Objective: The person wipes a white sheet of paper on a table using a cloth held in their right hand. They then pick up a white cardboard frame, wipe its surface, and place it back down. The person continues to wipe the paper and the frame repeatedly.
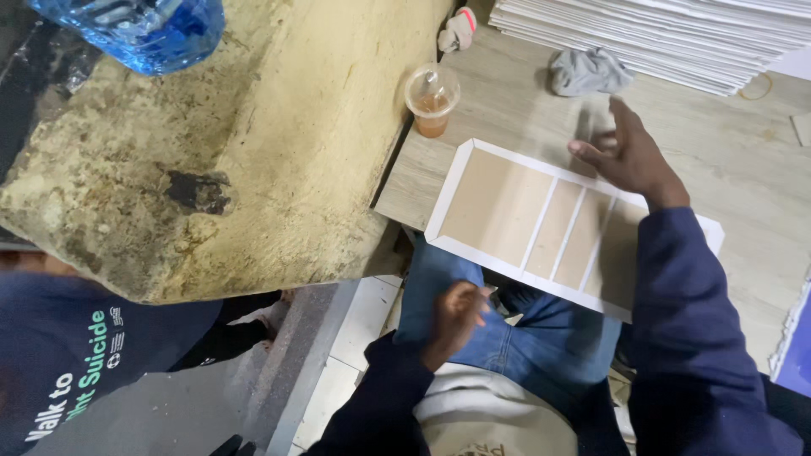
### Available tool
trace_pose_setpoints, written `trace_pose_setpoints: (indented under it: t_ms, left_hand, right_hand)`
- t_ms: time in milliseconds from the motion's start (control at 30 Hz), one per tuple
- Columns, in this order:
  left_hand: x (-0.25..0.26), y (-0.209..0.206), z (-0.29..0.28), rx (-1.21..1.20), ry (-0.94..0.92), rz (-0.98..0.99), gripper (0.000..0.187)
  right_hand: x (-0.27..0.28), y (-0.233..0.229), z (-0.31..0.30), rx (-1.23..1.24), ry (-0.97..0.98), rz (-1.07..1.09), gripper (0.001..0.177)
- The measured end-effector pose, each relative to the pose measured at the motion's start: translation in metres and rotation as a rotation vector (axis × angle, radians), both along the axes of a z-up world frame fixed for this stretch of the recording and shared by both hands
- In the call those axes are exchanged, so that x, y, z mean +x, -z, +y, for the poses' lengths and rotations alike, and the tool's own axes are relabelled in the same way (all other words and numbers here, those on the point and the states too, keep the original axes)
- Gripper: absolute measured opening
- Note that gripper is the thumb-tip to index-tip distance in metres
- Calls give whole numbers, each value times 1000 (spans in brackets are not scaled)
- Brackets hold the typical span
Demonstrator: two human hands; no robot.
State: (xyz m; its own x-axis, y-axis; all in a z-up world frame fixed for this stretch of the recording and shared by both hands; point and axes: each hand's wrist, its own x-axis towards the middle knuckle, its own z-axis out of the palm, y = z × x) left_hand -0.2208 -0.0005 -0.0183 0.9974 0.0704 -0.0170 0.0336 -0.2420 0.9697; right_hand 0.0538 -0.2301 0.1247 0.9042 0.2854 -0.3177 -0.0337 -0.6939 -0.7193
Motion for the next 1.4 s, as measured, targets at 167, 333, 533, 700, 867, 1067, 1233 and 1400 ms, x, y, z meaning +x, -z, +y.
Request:
trace_pose_setpoints:
  t_ms: [167,333,533,700,867,1067,1233,1400]
  left_hand:
    - [20,18,28,-671,-313,324,78]
    - [83,-39,48,-101,-195,132,58]
    - [183,-12,45,190,-91,-66,46]
    - [244,33,35,245,-137,-62,37]
    - [290,50,23,22,-53,-42,33]
    - [327,7,4,-151,-18,-97,23]
    - [310,-36,9,-189,104,-95,28]
    - [304,-45,8,-99,69,-144,29]
  right_hand:
    - [-43,61,-77,-566,-145,73,54]
    - [-68,52,-79,-303,-126,203,37]
    - [-2,117,-90,284,239,-141,23]
    - [18,121,-84,662,481,-223,15]
    - [16,103,-90,664,625,-262,15]
    - [6,79,-83,806,761,-208,18]
    - [-1,88,-92,746,709,-358,11]
    - [-14,86,-79,696,679,-561,14]
